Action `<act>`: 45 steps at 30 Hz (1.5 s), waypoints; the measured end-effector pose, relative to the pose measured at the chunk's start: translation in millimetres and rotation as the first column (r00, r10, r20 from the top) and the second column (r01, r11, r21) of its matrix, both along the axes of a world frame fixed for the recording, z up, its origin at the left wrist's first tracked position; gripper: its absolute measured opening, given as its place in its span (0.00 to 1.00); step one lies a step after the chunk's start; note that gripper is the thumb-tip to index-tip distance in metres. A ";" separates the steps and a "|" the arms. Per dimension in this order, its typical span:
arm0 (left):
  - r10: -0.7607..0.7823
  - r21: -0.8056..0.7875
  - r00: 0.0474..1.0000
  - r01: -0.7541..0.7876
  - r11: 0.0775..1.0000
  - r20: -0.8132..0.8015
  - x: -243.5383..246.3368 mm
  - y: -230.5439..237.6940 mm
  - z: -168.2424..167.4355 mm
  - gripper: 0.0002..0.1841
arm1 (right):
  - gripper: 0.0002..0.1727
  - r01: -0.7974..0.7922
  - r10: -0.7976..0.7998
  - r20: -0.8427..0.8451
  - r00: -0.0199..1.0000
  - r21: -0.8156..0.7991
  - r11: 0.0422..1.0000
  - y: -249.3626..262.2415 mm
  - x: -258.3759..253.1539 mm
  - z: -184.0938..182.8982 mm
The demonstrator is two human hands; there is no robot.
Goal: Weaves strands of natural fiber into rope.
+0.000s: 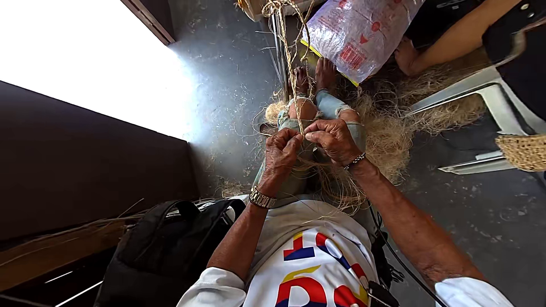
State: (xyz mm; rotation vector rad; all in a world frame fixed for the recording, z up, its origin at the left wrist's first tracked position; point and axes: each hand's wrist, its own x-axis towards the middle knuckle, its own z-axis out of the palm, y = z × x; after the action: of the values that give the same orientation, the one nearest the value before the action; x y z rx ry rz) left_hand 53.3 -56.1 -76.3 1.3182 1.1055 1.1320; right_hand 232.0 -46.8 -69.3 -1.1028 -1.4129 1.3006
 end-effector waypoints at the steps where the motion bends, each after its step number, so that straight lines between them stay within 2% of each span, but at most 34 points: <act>1: 0.026 0.028 0.999 -0.025 0.999 -0.031 2.1 -0.8 -0.8 0.08 | 0.07 0.000 -0.001 -0.023 1.000 -0.033 0.999 0.1 -0.9 0.5; 6: 0.126 0.153 0.973 -0.097 0.983 -0.194 10.7 -2.7 -3.8 0.06 | 0.06 0.031 -0.033 -0.023 0.999 -0.071 0.997 -1.1 1.7 0.1; 12: 0.305 0.355 0.856 -0.155 0.922 -0.418 13.9 -9.9 2.3 0.05 | 0.05 0.072 -0.089 0.151 0.984 0.114 0.991 -4.9 0.9 -10.4; 16: 0.297 0.414 0.854 -0.108 0.904 -0.426 16.4 -22.6 3.9 0.06 | 0.05 0.049 -0.088 0.231 0.969 0.173 0.984 -3.2 -6.5 -8.2; 19: 0.241 0.428 0.869 -0.037 0.903 -0.433 22.8 -38.2 1.4 0.08 | 0.06 0.021 -0.037 0.146 0.989 0.110 0.994 -3.0 -11.1 -6.8; 22: 0.137 0.395 0.851 0.088 0.914 -0.506 27.3 -55.4 -3.8 0.10 | 0.07 0.003 -0.022 -0.123 0.992 -0.154 0.988 -5.1 -16.5 -3.2; 25: -0.068 0.320 0.843 0.275 0.907 -0.533 18.2 -73.1 -4.4 0.12 | 0.07 -0.040 -0.102 -0.359 0.928 -0.367 0.929 -6.7 -17.7 -2.5; 28: -0.301 0.222 0.860 0.415 0.882 -0.413 -9.2 -88.8 1.2 0.12 | 0.07 -0.050 -0.122 -0.418 0.900 -0.378 0.925 -7.2 -10.0 -8.3; 30: -0.374 0.148 0.860 0.444 0.884 -0.346 -35.1 -96.7 6.1 0.12 | 0.06 -0.040 -0.113 -0.404 0.908 -0.353 0.935 -8.1 -3.9 -12.4; 31: -0.344 0.129 0.878 0.404 0.906 -0.333 -48.9 -99.3 8.0 0.12 | 0.06 -0.040 -0.104 -0.389 0.915 -0.344 0.938 -8.6 -0.5 -10.8; 33: -0.151 0.159 0.919 0.221 0.962 -0.363 -74.0 -99.0 13.1 0.15 | 0.06 -0.043 -0.083 -0.367 0.926 -0.323 0.945 -8.6 4.0 -8.4; 36: 0.191 0.267 0.864 -0.069 0.961 -0.465 -95.2 -81.3 29.1 0.21 | 0.06 -0.068 -0.054 -0.380 0.924 -0.301 0.951 -6.1 4.0 -7.0; 38: 0.274 0.287 0.837 -0.147 0.947 -0.473 -92.6 -64.2 39.9 0.22 | 0.06 -0.087 -0.041 -0.391 0.920 -0.304 0.949 -4.7 1.3 -5.9; 40: 0.224 0.237 0.869 -0.128 0.963 -0.441 -75.7 -47.1 46.3 0.22 | 0.07 -0.104 -0.036 -0.410 0.911 -0.314 0.944 -3.6 -1.4 -3.7; 43: 0.007 0.067 0.924 0.020 0.998 -0.383 -38.5 -21.9 43.9 0.22 | 0.07 -0.118 -0.025 -0.434 0.900 -0.298 0.947 -1.9 -3.6 -6.3; 45: -0.124 -0.057 0.954 0.113 0.992 -0.273 -15.7 -8.9 36.8 0.20 | 0.08 -0.106 -0.025 -0.417 0.908 -0.289 0.952 -0.9 -3.2 -6.5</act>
State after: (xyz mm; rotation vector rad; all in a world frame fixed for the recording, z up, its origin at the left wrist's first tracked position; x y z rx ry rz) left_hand 37.6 -65.0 -39.5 1.5215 1.2253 0.8497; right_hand 228.8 -47.7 -75.7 -0.9172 -0.9390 1.7106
